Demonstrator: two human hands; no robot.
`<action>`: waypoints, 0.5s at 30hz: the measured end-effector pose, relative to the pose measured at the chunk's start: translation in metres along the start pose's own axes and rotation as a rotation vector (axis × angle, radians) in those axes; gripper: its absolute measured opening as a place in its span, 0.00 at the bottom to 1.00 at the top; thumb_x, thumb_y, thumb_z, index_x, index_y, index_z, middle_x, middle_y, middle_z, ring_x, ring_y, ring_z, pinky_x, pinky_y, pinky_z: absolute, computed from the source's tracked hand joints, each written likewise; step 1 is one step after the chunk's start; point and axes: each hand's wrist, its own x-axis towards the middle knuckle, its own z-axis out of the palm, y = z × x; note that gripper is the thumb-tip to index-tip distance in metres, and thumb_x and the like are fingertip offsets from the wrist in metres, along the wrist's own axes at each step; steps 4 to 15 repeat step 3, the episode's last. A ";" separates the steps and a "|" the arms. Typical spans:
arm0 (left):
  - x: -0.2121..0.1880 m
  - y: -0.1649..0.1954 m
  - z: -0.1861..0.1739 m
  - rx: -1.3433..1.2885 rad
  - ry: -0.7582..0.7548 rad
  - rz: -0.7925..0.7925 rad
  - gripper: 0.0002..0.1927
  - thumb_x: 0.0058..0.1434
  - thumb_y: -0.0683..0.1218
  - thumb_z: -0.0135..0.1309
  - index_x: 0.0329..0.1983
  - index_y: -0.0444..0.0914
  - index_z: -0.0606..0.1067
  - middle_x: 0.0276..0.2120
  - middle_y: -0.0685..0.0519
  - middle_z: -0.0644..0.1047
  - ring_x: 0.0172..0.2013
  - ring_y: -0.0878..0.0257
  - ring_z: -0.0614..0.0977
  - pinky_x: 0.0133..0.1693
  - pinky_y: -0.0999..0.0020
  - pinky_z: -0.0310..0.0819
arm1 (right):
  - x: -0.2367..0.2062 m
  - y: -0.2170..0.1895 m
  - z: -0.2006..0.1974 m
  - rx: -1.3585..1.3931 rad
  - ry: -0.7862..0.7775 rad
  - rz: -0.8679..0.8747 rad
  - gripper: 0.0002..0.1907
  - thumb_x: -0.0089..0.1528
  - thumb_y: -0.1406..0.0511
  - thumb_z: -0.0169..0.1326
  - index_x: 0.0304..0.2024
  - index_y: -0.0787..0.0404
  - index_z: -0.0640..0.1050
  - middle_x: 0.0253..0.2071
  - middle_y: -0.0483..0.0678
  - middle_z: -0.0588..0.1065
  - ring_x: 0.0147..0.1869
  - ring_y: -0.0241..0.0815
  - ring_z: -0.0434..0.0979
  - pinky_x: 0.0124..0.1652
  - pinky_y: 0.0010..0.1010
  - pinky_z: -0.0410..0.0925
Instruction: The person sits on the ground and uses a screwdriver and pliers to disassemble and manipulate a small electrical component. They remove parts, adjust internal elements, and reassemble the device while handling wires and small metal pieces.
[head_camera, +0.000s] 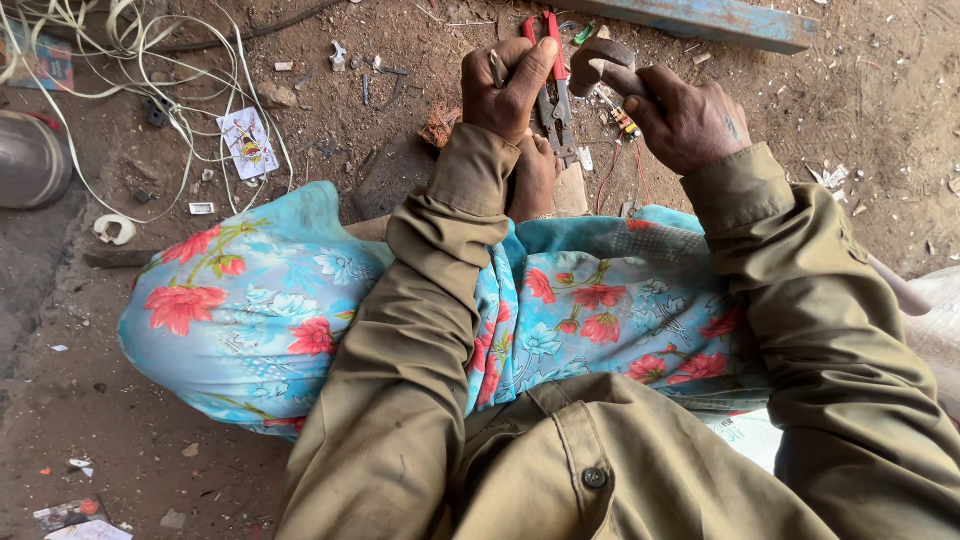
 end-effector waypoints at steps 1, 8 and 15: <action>0.000 0.000 0.000 0.002 -0.001 0.012 0.22 0.69 0.48 0.58 0.18 0.38 0.71 0.18 0.60 0.70 0.21 0.73 0.66 0.23 0.70 0.60 | 0.000 0.001 0.001 0.002 0.017 -0.018 0.18 0.73 0.50 0.52 0.58 0.52 0.77 0.35 0.58 0.79 0.39 0.67 0.79 0.37 0.58 0.70; 0.000 -0.001 0.000 0.027 0.027 0.008 0.22 0.69 0.49 0.58 0.18 0.38 0.73 0.17 0.60 0.70 0.21 0.74 0.67 0.23 0.70 0.59 | 0.000 0.003 0.003 0.012 0.020 -0.013 0.19 0.73 0.50 0.52 0.58 0.52 0.77 0.35 0.59 0.79 0.39 0.67 0.79 0.38 0.58 0.70; 0.000 -0.001 0.000 0.027 0.027 0.008 0.22 0.69 0.49 0.58 0.18 0.38 0.73 0.17 0.60 0.70 0.21 0.74 0.67 0.23 0.70 0.59 | 0.000 0.003 0.003 0.012 0.020 -0.013 0.19 0.73 0.50 0.52 0.58 0.52 0.77 0.35 0.59 0.79 0.39 0.67 0.79 0.38 0.58 0.70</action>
